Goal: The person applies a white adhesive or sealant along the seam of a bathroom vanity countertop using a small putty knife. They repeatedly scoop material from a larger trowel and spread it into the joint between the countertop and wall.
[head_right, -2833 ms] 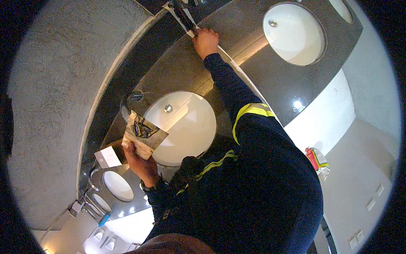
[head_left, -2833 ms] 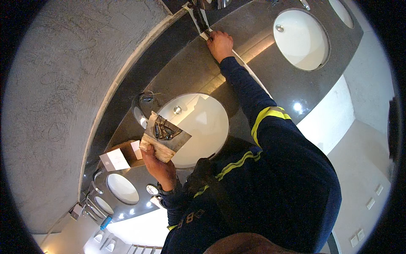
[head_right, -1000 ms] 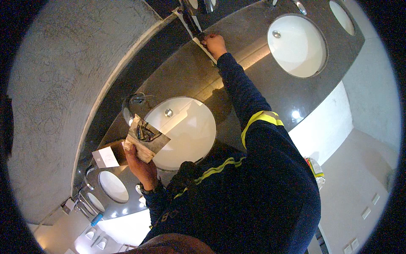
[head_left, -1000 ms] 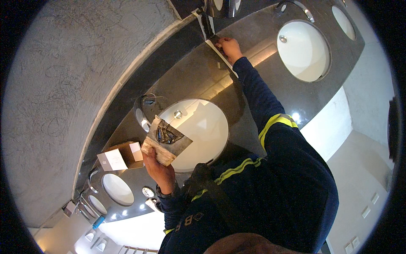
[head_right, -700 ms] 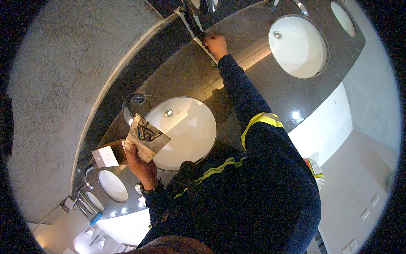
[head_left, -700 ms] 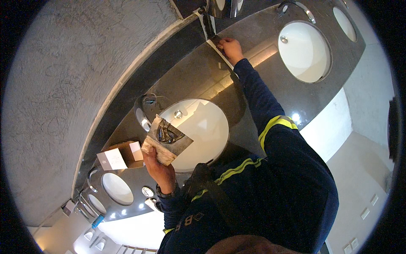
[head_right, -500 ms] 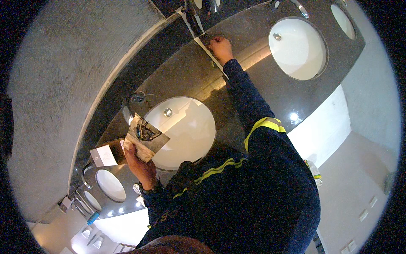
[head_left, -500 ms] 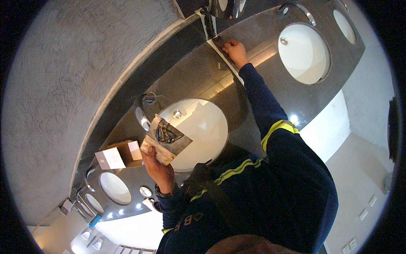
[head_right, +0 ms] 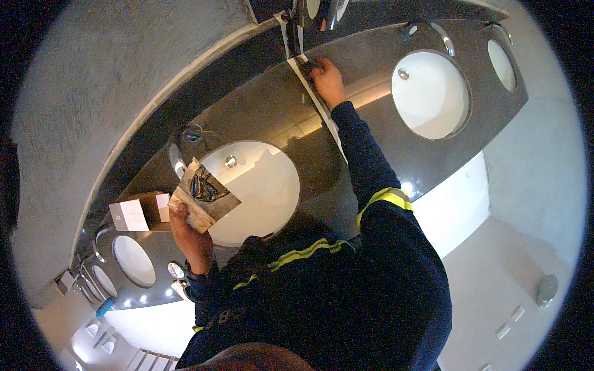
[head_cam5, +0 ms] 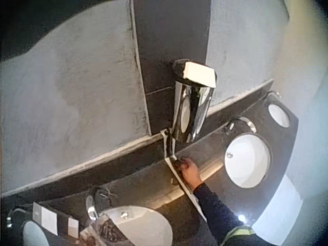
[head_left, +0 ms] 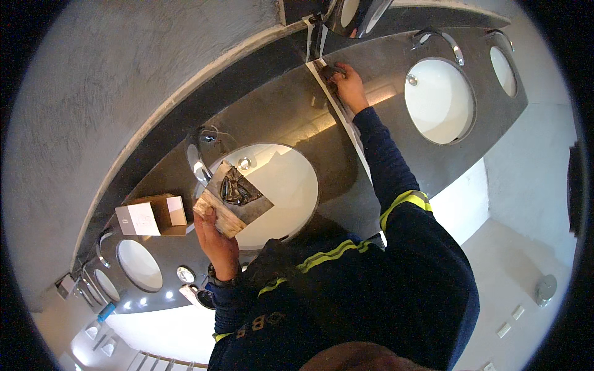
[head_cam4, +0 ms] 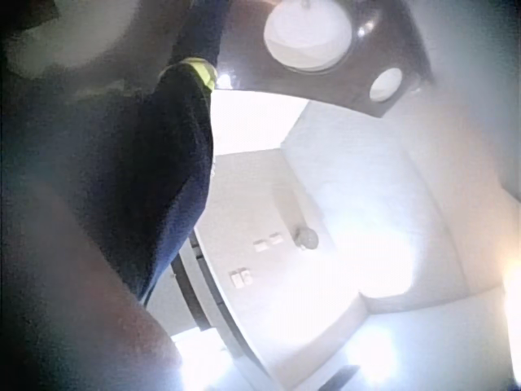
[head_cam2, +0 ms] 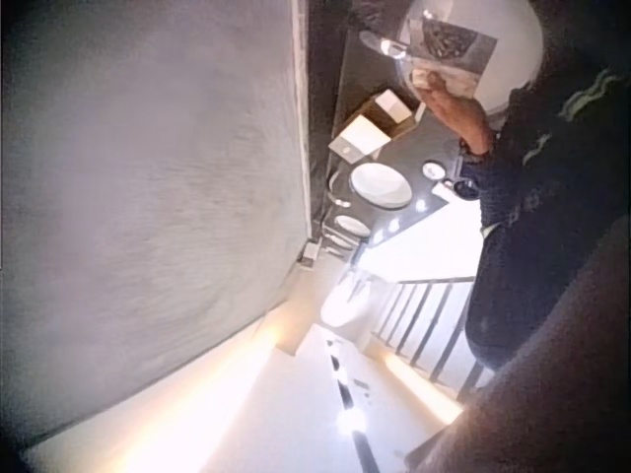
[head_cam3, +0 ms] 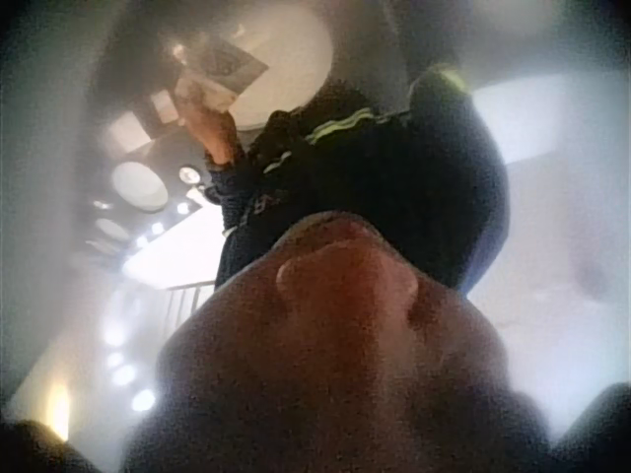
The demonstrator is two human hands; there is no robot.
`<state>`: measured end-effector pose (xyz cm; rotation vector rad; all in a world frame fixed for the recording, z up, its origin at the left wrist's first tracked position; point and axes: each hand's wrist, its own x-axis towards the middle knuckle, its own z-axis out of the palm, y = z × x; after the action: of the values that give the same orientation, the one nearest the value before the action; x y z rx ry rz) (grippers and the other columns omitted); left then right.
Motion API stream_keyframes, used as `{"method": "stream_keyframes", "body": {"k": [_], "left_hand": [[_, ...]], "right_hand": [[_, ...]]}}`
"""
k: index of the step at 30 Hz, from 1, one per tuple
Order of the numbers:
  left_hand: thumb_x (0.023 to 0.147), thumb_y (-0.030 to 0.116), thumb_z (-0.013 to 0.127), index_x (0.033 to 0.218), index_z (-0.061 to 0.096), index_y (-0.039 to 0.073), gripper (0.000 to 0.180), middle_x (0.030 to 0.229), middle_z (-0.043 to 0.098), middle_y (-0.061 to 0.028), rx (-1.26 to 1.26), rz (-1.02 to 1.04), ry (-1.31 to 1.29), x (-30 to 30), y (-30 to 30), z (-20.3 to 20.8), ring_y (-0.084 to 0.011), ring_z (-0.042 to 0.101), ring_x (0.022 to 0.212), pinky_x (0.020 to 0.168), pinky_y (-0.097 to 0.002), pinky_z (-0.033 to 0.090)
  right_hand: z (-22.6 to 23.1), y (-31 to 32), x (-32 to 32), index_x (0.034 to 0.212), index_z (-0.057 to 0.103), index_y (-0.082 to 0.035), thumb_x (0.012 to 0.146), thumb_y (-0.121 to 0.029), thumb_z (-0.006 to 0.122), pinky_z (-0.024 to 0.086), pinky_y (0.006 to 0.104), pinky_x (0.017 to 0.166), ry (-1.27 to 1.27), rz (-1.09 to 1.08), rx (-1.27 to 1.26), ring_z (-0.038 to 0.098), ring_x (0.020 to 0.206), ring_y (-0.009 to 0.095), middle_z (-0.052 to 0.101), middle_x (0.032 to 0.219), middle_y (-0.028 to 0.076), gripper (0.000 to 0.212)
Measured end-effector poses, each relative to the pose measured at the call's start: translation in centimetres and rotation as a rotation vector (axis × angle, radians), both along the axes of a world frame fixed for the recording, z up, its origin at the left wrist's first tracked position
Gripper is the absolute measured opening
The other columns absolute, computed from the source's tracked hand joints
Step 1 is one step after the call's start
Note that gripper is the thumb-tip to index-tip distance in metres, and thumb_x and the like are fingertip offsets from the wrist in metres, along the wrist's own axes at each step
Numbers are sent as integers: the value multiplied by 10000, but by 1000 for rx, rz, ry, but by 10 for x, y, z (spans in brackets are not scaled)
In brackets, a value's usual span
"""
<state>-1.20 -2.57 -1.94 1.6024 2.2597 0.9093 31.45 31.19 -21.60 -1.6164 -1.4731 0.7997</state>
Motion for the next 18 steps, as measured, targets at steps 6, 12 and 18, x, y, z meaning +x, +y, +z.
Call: {"method": "stream_keyframes", "body": {"k": [6, 12, 18], "left_hand": [[1005, 37, 576, 1304, 572, 44, 299, 1367, 556, -252, 61, -58, 92, -5, -8, -7, -388, 580, 1228, 1013, -403, 484], [1017, 193, 597, 1354, 536, 26, 381, 1272, 597, -146, 23, 15, -56, -5, -8, -11, -250, 603, 1154, 969, -352, 498], [1030, 263, 579, 1357, 535, 4, 420, 1242, 591, -97, -2, 302, -855, 4, -4, -8, -174, 598, 1129, 982, -320, 481]], "right_hand": [[11, 29, 0, 1019, 671, 13, 969, -227, 543, 530, 492, 768, 165, 15, -119, 689, 867, 420, 711, 915, 235, 276], [-6, 71, -7, 980, 692, 4, 1023, -381, 494, 502, 566, 763, -15, 57, 57, 638, 867, 524, 674, 915, 315, 435], [-31, 98, -4, 1003, 716, 4, 1023, -371, 513, 539, 490, 792, 114, 37, -147, 701, 909, 416, 716, 930, 262, 427]]}}
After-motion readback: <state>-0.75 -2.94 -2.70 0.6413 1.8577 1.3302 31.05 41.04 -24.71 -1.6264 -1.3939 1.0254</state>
